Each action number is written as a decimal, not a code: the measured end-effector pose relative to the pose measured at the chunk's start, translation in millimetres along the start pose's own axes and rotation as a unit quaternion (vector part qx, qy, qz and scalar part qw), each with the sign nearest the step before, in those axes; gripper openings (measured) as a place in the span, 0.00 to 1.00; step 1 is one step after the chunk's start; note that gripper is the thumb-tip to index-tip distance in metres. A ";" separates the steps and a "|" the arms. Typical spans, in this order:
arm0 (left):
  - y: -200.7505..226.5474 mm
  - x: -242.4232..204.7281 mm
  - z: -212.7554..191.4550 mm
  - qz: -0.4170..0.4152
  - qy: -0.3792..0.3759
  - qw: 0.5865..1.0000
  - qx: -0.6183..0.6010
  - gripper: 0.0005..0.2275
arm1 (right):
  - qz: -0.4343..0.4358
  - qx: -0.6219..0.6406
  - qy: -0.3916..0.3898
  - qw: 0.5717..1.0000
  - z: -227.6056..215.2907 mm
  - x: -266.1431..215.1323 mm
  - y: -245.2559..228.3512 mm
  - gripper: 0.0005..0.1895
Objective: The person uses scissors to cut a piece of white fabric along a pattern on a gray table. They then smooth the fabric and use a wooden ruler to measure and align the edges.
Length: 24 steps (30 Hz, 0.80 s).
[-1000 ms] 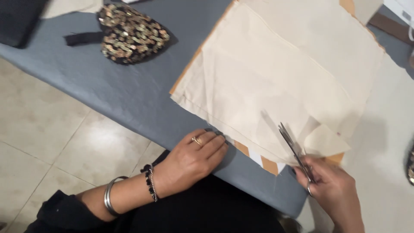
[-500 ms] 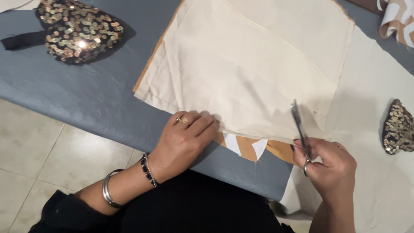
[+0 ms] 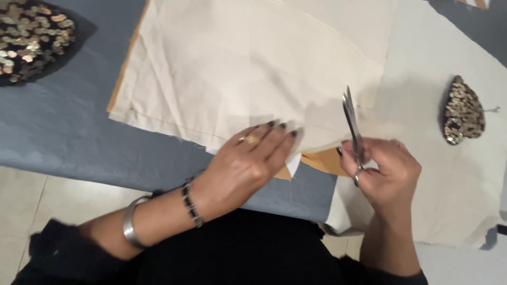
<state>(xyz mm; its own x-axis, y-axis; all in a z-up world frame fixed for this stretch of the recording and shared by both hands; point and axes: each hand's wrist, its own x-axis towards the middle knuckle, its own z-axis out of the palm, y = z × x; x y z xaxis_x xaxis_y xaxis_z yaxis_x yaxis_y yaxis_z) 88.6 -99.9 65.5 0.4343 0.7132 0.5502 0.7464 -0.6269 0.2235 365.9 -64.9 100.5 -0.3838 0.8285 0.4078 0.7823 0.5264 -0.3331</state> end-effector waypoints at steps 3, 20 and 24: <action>8.2 21.3 28.1 -0.006 0.014 0.997 -0.077 0.17 | 0.054 0.042 0.023 0.997 -10.0 9.6 -16.9 0.06; -9.5 20.2 30.2 -0.025 -0.016 0.954 -0.299 0.11 | 0.479 -0.162 -0.167 0.846 -81.4 -55.3 92.8 0.22; 5.2 11.9 23.0 0.145 -0.055 0.973 -0.168 0.03 | 0.466 -0.207 -0.256 0.821 -94.7 -51.2 121.8 0.34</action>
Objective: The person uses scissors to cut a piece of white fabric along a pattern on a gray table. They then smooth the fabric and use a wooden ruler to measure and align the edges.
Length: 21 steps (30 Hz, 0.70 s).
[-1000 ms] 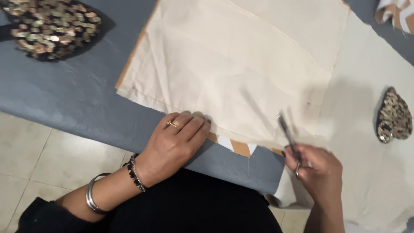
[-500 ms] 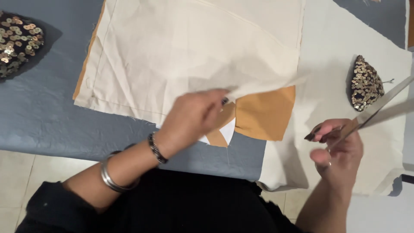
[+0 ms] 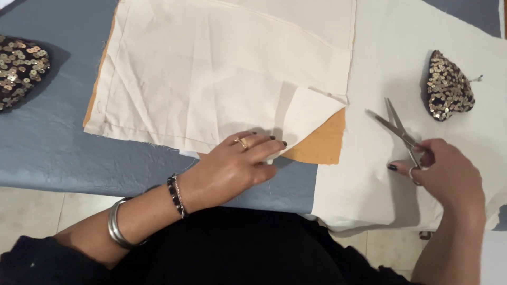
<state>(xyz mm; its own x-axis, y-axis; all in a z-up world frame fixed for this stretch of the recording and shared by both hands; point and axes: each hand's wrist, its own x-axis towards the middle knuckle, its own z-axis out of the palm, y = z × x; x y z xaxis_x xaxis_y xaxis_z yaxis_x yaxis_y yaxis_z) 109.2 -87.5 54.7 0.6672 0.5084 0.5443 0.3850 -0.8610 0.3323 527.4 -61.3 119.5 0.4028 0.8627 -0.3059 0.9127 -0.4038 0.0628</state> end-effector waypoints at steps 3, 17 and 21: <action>2.4 5.0 -6.7 0.022 0.016 0.994 0.108 0.07 | -0.016 -0.015 -0.058 0.998 -23.7 -4.8 -16.0 0.41; -8.3 11.3 -25.3 -0.154 0.008 0.976 -0.156 0.14 | -0.754 -0.006 0.291 0.589 47.7 -57.6 -166.9 0.06; -5.3 7.0 -35.2 -0.131 -0.014 0.976 -0.171 0.21 | -0.737 0.060 0.337 0.584 63.7 -44.9 -175.1 0.04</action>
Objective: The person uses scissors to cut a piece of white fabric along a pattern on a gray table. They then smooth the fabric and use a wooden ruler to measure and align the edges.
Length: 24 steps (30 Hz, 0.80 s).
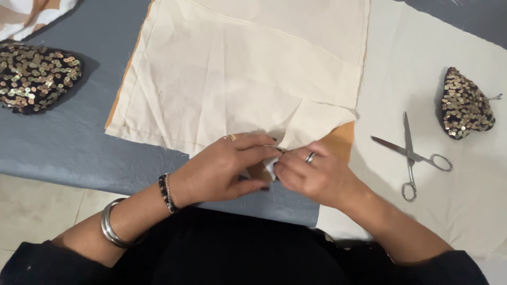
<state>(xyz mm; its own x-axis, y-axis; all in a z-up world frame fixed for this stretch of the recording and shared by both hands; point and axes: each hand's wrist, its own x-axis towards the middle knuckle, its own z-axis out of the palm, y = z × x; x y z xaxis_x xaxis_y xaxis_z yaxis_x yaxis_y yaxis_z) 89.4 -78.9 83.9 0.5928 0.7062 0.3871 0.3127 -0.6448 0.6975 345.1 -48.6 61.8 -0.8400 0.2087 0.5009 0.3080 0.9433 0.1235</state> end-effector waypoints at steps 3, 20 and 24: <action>-9.3 -9.6 12.4 0.001 -0.012 0.987 0.161 0.27 | 0.108 0.049 -0.010 0.993 -2.7 -0.7 6.2 0.03; -8.1 7.0 -6.2 -0.139 -0.028 0.988 0.058 0.11 | 0.178 0.042 -0.010 0.983 -13.2 26.1 14.6 0.04; -28.1 12.7 -8.4 -0.229 -0.009 0.973 -0.002 0.10 | 0.209 0.058 -0.016 0.976 -17.0 4.5 2.3 0.04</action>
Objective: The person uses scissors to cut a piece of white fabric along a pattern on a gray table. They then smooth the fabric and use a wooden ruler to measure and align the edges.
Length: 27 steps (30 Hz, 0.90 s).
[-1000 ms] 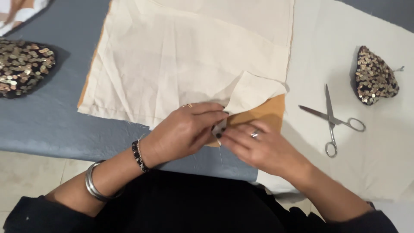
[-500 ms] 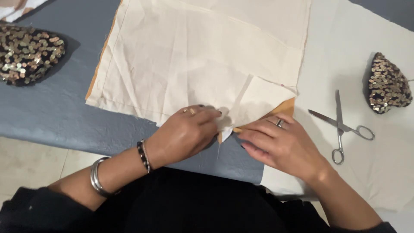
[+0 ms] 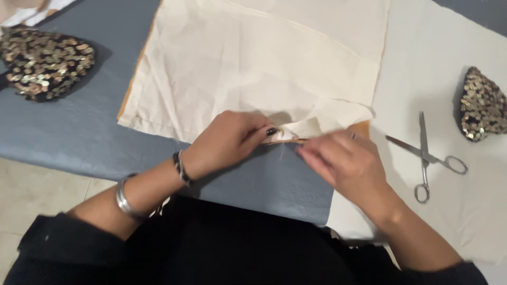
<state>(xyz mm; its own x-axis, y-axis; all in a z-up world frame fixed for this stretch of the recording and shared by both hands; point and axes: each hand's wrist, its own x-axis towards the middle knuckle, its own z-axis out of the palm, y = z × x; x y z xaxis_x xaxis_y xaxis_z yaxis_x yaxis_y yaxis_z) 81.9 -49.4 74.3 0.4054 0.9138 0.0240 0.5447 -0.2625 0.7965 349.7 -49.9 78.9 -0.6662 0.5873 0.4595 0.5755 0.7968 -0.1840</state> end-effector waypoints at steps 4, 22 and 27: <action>-33.2 19.2 8.2 -0.014 -0.017 0.999 -0.031 0.12 | -0.042 -0.078 0.017 0.996 3.1 0.8 -12.6 0.09; -57.5 36.7 21.4 -0.077 0.015 0.995 -0.068 0.12 | -0.029 -0.082 -0.017 0.996 11.7 -18.6 -10.9 0.03; -28.6 19.3 6.4 -0.046 -0.017 0.996 -0.079 0.10 | -0.092 -0.065 0.007 0.994 26.4 3.5 -22.1 0.07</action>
<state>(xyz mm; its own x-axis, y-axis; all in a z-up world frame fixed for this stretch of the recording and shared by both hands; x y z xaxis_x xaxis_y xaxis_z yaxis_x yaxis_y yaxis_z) 78.9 -26.3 48.1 0.3850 0.9202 -0.0715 0.4599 -0.1241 0.8792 322.1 -61.8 61.6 -0.7602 0.4302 0.4869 0.5010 0.8653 0.0178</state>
